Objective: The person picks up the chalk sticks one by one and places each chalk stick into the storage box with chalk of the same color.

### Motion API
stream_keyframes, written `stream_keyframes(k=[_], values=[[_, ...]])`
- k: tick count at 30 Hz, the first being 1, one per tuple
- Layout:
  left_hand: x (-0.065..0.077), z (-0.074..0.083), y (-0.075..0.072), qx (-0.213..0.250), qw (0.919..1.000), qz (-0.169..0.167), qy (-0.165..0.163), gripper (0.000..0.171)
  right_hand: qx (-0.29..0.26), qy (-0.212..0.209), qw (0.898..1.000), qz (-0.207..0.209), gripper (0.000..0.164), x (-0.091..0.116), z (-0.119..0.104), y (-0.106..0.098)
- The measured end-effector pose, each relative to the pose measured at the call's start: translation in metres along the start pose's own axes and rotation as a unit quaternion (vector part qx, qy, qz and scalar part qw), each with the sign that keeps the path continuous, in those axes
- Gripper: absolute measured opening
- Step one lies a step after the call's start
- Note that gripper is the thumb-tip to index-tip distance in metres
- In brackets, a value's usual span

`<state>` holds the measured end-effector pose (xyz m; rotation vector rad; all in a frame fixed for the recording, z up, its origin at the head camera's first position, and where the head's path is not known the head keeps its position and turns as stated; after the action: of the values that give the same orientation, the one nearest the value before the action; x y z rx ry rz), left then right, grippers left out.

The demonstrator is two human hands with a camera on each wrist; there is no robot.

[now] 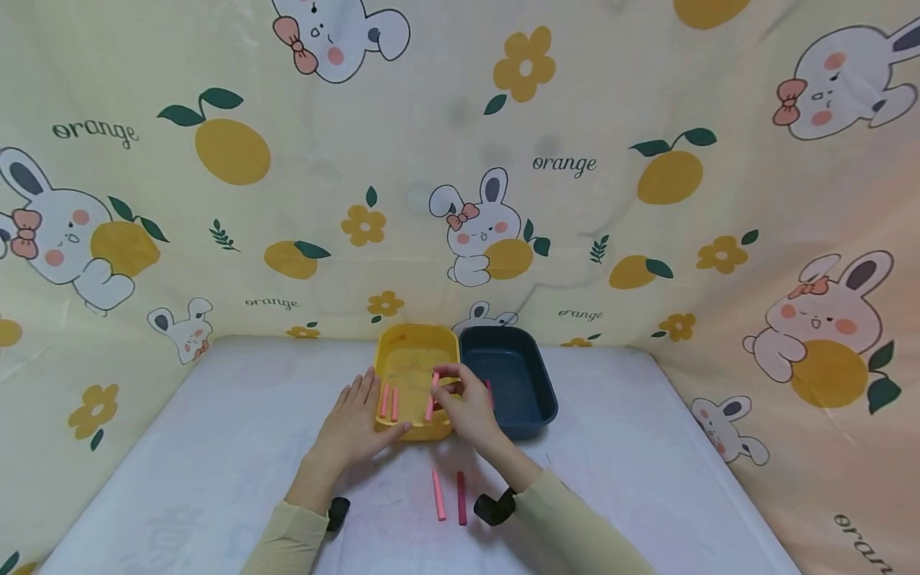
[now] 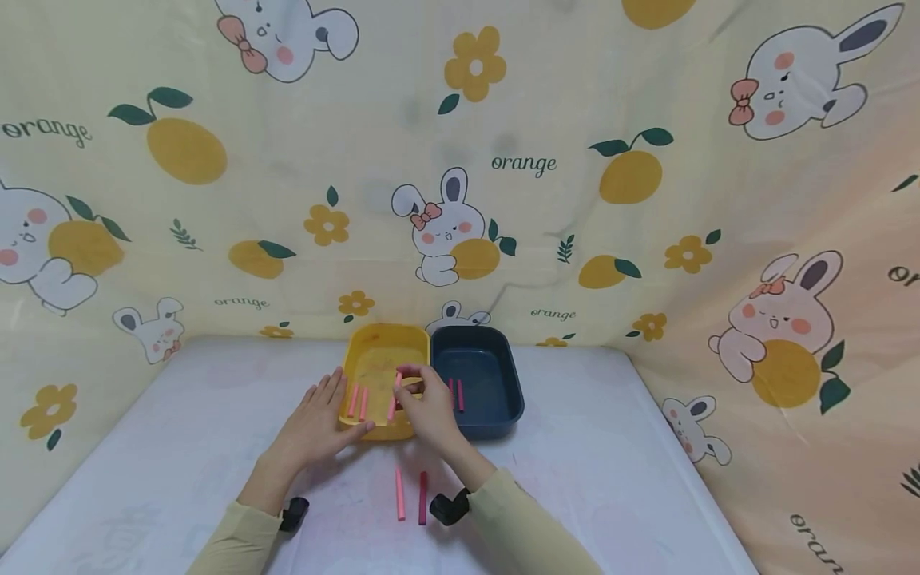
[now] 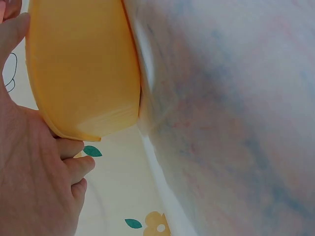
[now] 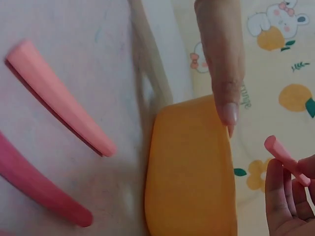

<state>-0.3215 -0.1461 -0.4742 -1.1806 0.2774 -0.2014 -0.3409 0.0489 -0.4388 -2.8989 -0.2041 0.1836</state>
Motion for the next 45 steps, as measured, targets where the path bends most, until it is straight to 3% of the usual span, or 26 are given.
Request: stream_keyframes(k=[11,28,35,45], values=[[0.000,0.000,-0.001,0.000,1.0000,0.003,-0.002,0.111,0.004,-0.017,0.999,-0.051,0.032,-0.031,0.001,0.022],[-0.002,-0.002,0.002,0.012,0.9998,-0.002,-0.014,0.114,0.025,0.067,0.995,-0.065,0.033,-0.062,0.023,0.043],[-0.002,-0.002,0.002,0.017,0.9997,-0.003,-0.015,0.112,0.038,0.117,0.989,-0.082,0.029,-0.073,0.034,0.048],[-0.002,-0.002,0.001,0.018,0.9998,0.007,-0.007,0.111,0.043,0.172,0.978,-0.106,0.024,-0.074,0.046,0.058]])
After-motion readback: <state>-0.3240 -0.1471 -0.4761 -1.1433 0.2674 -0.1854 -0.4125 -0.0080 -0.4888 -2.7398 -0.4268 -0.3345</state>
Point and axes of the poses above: each hand's wrist, its own x-axis away from the middle knuckle, its own y-axis out of the palm, z = x × y, the point moved 7 cm from there along -x, towards the middle knuckle, and after that the axes turned 4 degrees about y, right-handed, at the moved point
